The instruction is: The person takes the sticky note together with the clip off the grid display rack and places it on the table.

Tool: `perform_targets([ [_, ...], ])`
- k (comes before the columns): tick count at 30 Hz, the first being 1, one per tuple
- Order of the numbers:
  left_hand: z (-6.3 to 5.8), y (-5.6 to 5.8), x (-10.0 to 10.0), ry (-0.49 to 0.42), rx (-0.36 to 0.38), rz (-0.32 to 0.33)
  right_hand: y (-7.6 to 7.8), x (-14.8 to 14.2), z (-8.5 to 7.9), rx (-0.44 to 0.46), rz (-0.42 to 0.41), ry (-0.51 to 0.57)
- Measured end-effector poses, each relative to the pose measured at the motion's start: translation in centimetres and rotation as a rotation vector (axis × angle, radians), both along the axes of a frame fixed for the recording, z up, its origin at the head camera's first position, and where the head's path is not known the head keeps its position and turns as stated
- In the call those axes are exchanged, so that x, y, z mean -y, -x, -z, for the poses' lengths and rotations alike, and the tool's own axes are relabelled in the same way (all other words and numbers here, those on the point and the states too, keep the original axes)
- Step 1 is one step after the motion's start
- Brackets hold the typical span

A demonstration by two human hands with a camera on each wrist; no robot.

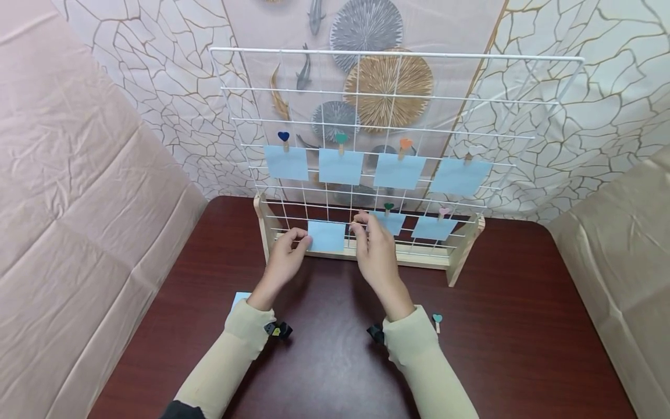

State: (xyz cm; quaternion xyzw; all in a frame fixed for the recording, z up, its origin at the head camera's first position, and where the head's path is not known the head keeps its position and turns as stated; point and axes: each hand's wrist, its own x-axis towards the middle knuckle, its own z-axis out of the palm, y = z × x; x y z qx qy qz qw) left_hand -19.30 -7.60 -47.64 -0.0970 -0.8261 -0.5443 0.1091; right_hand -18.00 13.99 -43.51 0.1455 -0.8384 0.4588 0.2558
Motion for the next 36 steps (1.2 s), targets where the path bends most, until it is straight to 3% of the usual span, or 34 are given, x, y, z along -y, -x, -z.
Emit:
perform_targets([
  [11,0.9,-1.8,1.6,-0.001,-0.001,0.0,-1.6,-2.4,1.8,0.008,0.0,-0.005],
  [24,2.9,-3.0,2.7,0.095,0.044,-0.017,-2.8,-4.9,3.4,0.077,0.084,-0.006],
  [36,3.5,-4.2,3.2,0.091,0.076,-0.029,-4.3,-7.1,5.2,0.097,0.185,-0.041],
])
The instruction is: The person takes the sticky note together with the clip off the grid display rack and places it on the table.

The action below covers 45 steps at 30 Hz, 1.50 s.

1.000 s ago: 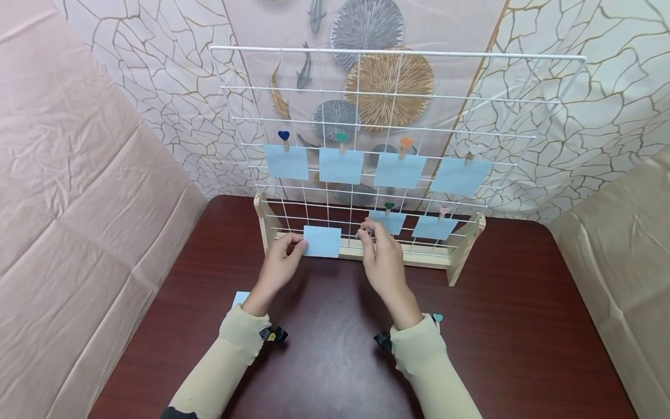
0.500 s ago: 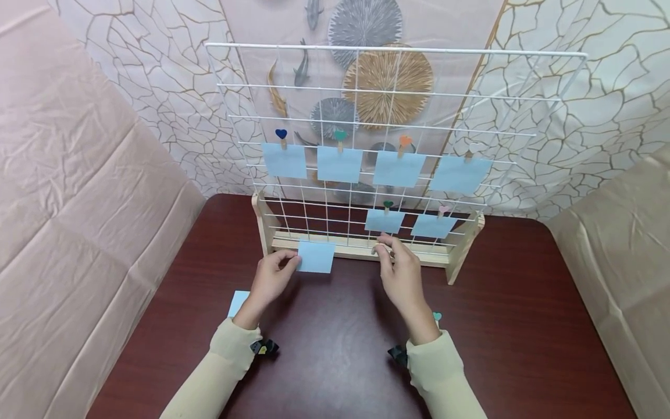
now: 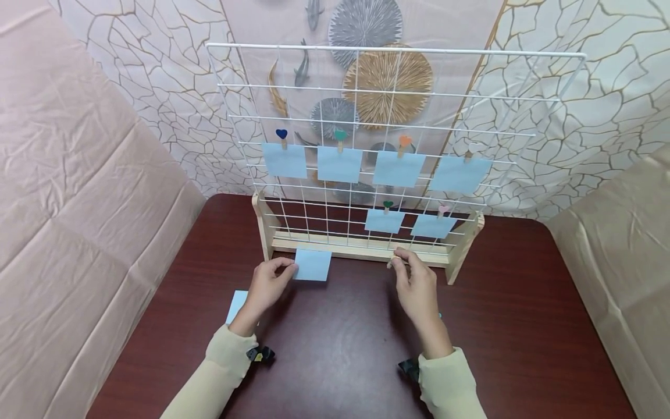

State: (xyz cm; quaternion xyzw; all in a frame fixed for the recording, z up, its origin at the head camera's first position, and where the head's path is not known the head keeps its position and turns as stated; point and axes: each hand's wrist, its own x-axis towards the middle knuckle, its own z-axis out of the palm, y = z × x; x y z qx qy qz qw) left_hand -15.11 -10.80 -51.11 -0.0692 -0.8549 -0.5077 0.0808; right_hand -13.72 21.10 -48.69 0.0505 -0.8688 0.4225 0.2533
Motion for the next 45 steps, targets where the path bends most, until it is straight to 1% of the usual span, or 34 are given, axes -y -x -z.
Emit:
perform_targets([
  [5,0.5,-0.4,0.5,0.012,0.007,-0.007,-0.6,-1.3,0.7,-0.02,0.027,-0.001],
  [10,0.9,-0.7,0.8,0.033,0.019,-0.006,-1.0,-2.4,1.1,0.027,0.068,-0.005],
  [14,1.1,-1.0,1.0,0.033,0.027,0.002,-1.4,-2.9,1.4,0.044,0.085,-0.011],
  [19,1.2,-1.4,1.3,0.036,0.027,0.004,-1.6,-2.9,1.5,0.056,0.082,-0.006],
  [24,1.6,-1.7,1.6,0.042,0.037,0.0,-2.0,-3.0,1.6,0.076,0.109,0.0],
  [33,1.9,-2.3,1.7,0.046,0.059,-0.01,-2.7,-4.4,1.9,0.09,0.169,-0.011],
  [35,2.0,-2.5,1.8,0.044,0.06,-0.018,-2.9,-4.7,1.9,0.103,0.159,0.007],
  [37,2.2,-2.7,1.8,0.037,0.063,-0.027,-3.1,-5.0,1.9,0.106,0.167,0.004],
  [40,2.5,-3.0,1.9,0.027,0.061,-0.03,-3.6,-5.8,2.0,0.119,0.189,-0.003],
  [42,2.7,-3.3,1.9,0.017,0.061,-0.028,-3.8,-6.3,1.9,0.122,0.226,-0.032],
  [45,2.7,-3.4,2.0,0.01,0.053,-0.025,-4.2,-7.1,2.0,0.133,0.257,-0.044],
])
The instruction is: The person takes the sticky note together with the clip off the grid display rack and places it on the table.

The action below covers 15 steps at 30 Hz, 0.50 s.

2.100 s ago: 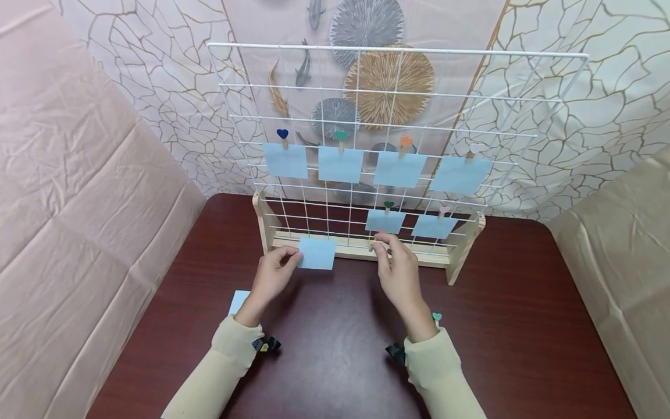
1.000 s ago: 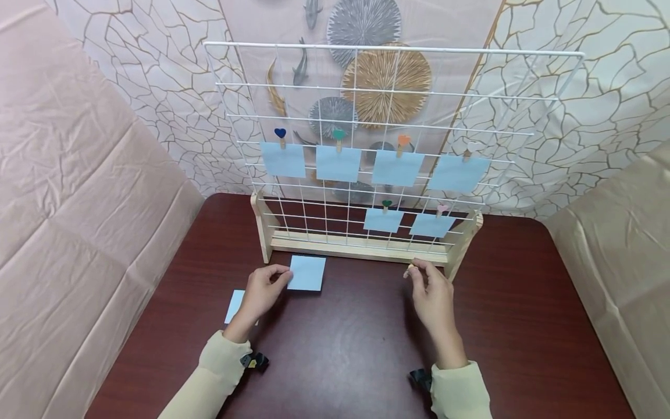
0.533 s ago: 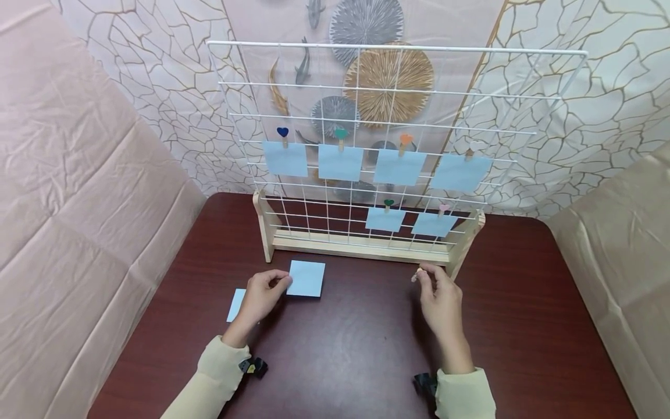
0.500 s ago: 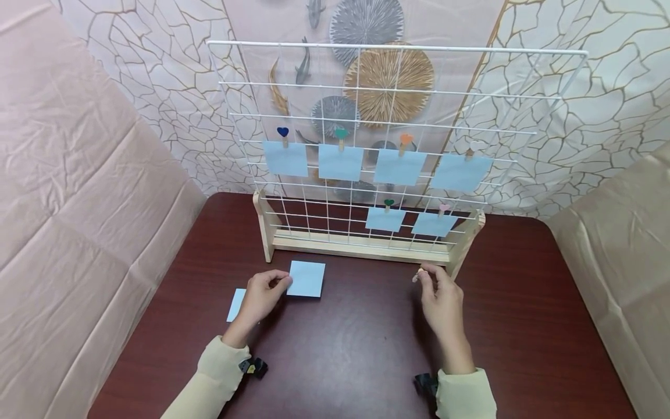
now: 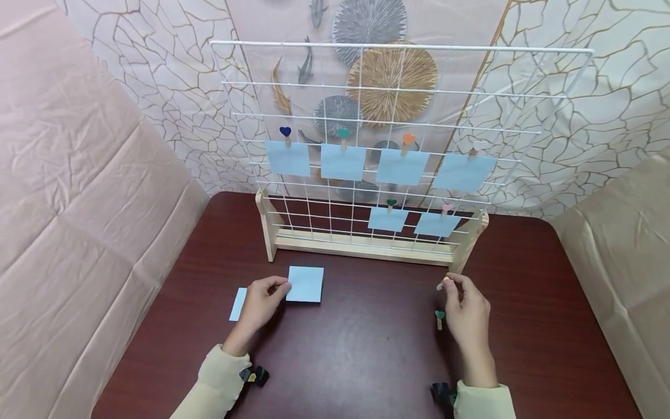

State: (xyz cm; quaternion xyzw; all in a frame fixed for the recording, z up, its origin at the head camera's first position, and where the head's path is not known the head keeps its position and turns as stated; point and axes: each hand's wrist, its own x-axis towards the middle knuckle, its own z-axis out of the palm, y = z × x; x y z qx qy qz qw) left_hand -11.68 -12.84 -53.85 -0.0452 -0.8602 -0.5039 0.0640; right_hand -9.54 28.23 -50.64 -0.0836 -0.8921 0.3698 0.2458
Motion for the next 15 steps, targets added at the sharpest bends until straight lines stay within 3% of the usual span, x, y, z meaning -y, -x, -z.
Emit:
perform_targets([
  [15,-0.2,-0.4,0.5,0.011,0.003,-0.003,-0.9,-2.8,0.3,0.107,0.041,-0.025],
])
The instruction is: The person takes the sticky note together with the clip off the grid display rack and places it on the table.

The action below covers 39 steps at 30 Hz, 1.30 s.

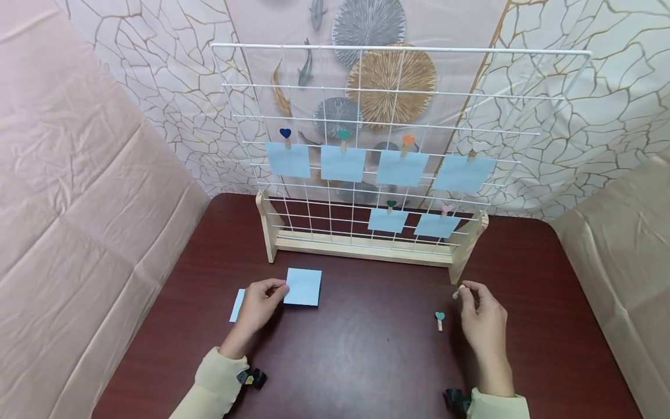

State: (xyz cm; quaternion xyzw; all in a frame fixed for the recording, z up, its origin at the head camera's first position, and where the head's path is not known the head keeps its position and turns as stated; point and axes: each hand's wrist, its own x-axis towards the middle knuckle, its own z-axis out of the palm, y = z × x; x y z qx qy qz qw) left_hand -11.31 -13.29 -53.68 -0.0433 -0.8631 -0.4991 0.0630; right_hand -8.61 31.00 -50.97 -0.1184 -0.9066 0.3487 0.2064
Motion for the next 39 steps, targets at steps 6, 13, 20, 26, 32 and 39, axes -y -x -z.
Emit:
perform_targets([
  [6,-0.2,-0.3,0.2,0.012,0.019,0.009,-0.2,-0.4,0.0,0.07,0.009,-0.024],
  [13,-0.1,-0.9,0.3,0.022,0.044,0.006,-0.6,-1.1,0.4,0.123,-0.025,-0.045],
  [20,0.3,-0.9,0.6,0.035,0.04,-0.003,-1.0,-1.6,0.9,0.162,-0.063,-0.064],
  [26,0.5,-1.0,0.8,0.038,0.048,-0.002,-1.0,-1.9,1.2,0.199,-0.098,-0.077],
  [32,0.7,-1.1,0.9,0.04,0.06,0.0,-1.0,-2.2,1.5,0.205,-0.206,-0.103],
  [39,0.9,-1.2,1.1,0.043,0.095,0.005,-1.2,-2.4,1.7,0.218,-0.31,-0.139],
])
